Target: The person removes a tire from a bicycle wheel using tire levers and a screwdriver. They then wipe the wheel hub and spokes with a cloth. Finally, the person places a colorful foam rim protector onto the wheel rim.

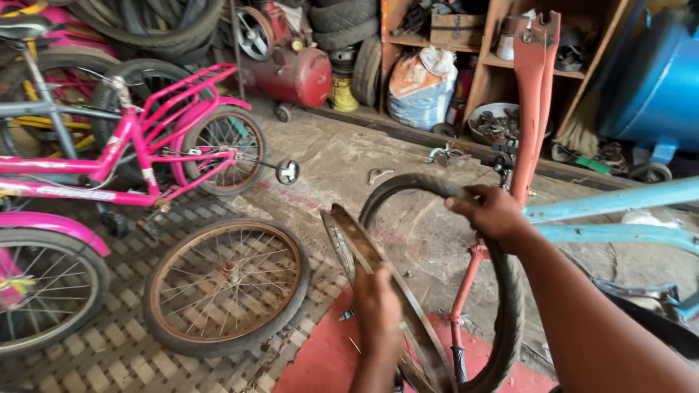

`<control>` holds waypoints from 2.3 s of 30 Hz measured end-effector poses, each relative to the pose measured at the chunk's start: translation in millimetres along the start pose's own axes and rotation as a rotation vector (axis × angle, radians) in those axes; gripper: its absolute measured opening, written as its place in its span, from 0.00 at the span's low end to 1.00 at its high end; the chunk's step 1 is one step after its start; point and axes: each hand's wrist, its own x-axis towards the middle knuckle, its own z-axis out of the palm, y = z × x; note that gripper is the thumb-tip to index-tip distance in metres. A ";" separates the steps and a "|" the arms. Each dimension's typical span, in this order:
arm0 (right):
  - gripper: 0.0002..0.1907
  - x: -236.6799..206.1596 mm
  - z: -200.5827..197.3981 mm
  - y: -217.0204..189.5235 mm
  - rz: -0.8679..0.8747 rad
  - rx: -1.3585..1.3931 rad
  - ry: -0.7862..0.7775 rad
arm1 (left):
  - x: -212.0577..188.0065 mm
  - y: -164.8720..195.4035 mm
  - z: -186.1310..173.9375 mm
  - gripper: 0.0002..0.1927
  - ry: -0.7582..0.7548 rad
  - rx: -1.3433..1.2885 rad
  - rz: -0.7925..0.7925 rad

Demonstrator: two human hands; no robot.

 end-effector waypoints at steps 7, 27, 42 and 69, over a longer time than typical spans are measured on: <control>0.45 -39.1 -53.1 -89.9 -0.438 0.060 0.459 | 6.1 77.9 -27.6 0.16 -0.183 -0.215 -0.124; 0.24 26.8 -11.1 -66.6 -0.429 -0.178 0.246 | 93.1 104.7 -57.3 0.10 -0.493 0.098 0.121; 0.37 -43.0 90.2 -137.2 -0.038 0.634 -0.420 | 101.5 90.0 -43.2 0.31 -0.309 0.061 0.363; 0.16 -114.9 220.6 -236.6 -0.296 1.157 -0.709 | -4.9 250.0 -546.6 0.15 0.815 1.346 0.318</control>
